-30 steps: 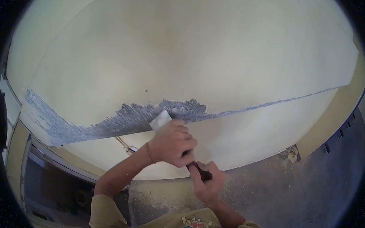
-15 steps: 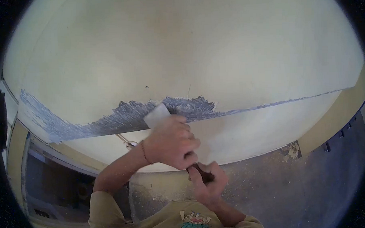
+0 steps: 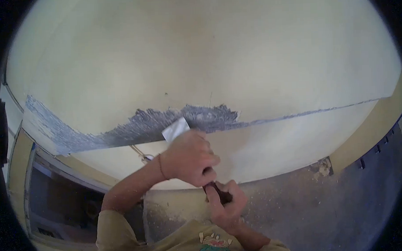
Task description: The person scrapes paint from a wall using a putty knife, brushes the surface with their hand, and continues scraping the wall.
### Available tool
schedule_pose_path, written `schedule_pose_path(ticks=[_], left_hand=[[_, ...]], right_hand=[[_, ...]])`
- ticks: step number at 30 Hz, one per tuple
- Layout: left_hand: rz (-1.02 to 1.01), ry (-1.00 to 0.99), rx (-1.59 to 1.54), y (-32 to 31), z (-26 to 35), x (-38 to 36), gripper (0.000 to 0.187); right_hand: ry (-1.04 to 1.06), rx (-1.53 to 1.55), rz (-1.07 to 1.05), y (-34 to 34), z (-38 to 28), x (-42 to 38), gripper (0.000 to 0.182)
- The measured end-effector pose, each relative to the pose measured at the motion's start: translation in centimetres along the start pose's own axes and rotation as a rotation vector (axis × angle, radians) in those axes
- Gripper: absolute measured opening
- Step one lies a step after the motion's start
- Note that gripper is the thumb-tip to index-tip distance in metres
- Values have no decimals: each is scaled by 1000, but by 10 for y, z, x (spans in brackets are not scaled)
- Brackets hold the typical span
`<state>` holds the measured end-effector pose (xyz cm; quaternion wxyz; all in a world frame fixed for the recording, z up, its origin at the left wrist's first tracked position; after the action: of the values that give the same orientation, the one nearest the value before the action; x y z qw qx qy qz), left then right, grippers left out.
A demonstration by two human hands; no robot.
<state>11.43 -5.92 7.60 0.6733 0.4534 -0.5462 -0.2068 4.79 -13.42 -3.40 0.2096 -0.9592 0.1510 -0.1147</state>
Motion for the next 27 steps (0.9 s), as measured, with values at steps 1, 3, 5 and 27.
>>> schedule_pose_path(ticks=[1,3,5,27], left_hand=[[9,-19,13,7,-4,4,21],[-40,-1,79,14,-9,4,20],[-40,6,77,5,-6,3,20],[63,-39,97,30,-8,17,16]], right_hand=[[24,6,-1,-5,-1,7,24],[70,-47,-47,-13,-2,10,24],[67,-25,-23,-6,-1,8,24],[248,-150,-25,-22,-20,20,28]])
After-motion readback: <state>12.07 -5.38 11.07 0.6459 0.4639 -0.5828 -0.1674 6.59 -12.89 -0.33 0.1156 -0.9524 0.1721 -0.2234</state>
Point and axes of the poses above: each hand's wrist, its own x-axis towards the middle knuckle, its own y-axis out of the back of the hand, z = x × y, the point moved 7 cm from there along x, towards the middle knuckle, and after that the axes turned 11 degrees about z, right-handed, at the moved point
